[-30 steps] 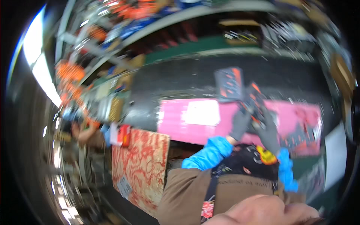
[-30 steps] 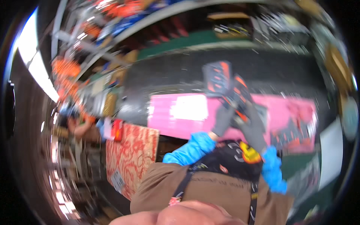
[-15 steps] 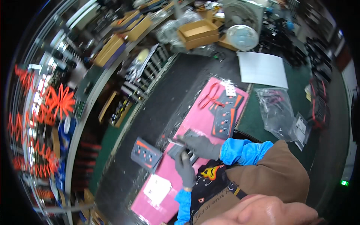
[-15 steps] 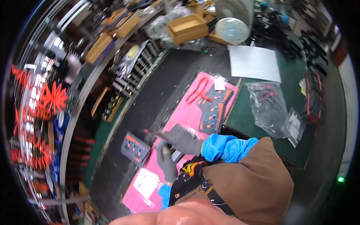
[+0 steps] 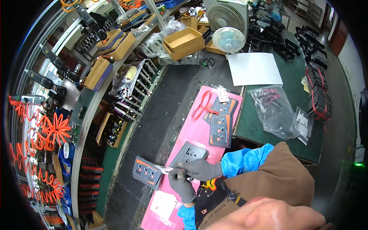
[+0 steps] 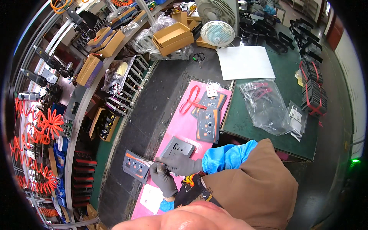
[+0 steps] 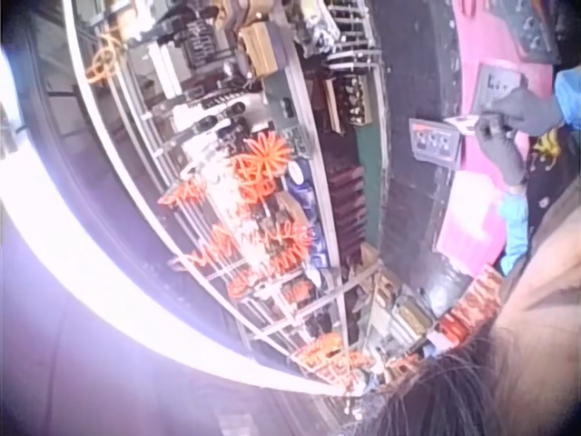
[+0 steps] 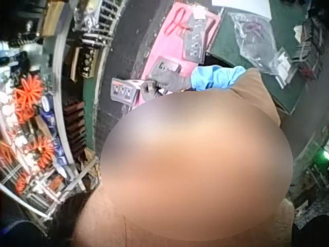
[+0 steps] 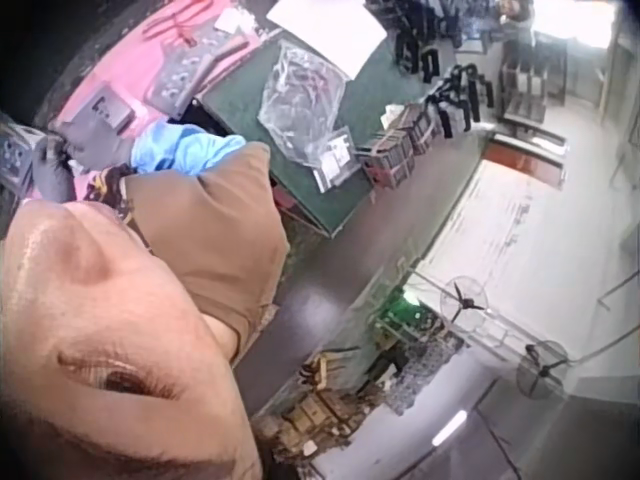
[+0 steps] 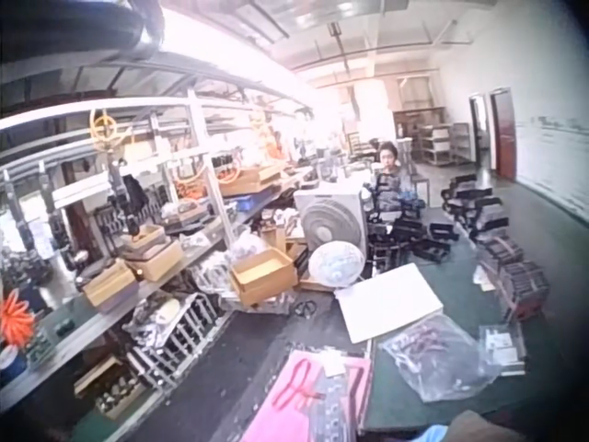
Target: The person assembles small electronic components on a pink workbench. They insert white plastic inserts into grey rectangular housings and then place the combined units into orange and grey cardboard packaging. The person handles the components one by one, repeating the insertion and packaging process throughout the clip.
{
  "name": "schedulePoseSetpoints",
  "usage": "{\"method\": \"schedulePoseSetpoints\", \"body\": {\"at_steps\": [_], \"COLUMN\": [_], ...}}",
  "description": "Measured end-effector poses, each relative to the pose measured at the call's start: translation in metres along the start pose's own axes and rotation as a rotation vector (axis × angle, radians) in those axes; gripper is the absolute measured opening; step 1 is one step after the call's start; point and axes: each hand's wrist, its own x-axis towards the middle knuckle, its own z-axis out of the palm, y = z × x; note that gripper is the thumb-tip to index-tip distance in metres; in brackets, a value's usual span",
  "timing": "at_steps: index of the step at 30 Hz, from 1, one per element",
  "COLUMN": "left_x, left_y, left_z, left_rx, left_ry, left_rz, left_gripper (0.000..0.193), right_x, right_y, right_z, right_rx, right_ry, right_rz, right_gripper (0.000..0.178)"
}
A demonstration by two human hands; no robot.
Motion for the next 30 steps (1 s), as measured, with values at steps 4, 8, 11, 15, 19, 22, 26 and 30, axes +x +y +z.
{"method": "schedulePoseSetpoints", "body": {"at_steps": [4, 8, 11, 15, 19, 22, 26, 30], "left_x": [-0.01, -0.011, -0.009, -0.009, -0.01, -0.011, -0.009, -0.014], "left_y": [0.007, 0.006, 0.018, 0.022, 0.038, 0.041, 0.026, 0.025], "left_z": [0.014, 0.019, 0.021, 0.024, 0.03, 0.03, 0.024, 0.03], "left_rx": [-0.012, -0.021, -0.033, 0.027, -0.016, -0.021, -0.024, 0.072], "left_ry": [0.16, 0.244, 0.191, 0.131, 0.056, 0.052, 0.098, 0.215], "left_rz": [0.064, 0.074, 0.053, 0.067, -0.001, 0.006, 0.042, 0.032], "left_gripper": [0.028, 0.034, 0.039, 0.047, 0.049, 0.051, 0.049, 0.042], "right_x": [0.002, 0.003, 0.009, 0.011, 0.009, 0.01, 0.011, 0.01], "right_y": [-0.007, -0.012, -0.019, -0.019, -0.017, -0.02, -0.022, -0.015], "right_z": [-0.002, -0.001, -0.006, -0.007, -0.006, -0.009, -0.007, -0.002], "right_rx": [0.009, 0.054, -0.01, -0.168, -0.171, -0.183, -0.171, -0.234], "right_ry": [-0.063, -0.044, -0.054, -0.071, -0.041, -0.05, -0.09, -0.102], "right_rz": [-0.006, -0.014, -0.015, -0.058, -0.083, -0.068, -0.022, -0.03], "right_gripper": [0.053, 0.052, 0.051, 0.051, 0.05, 0.051, 0.051, 0.048]}}
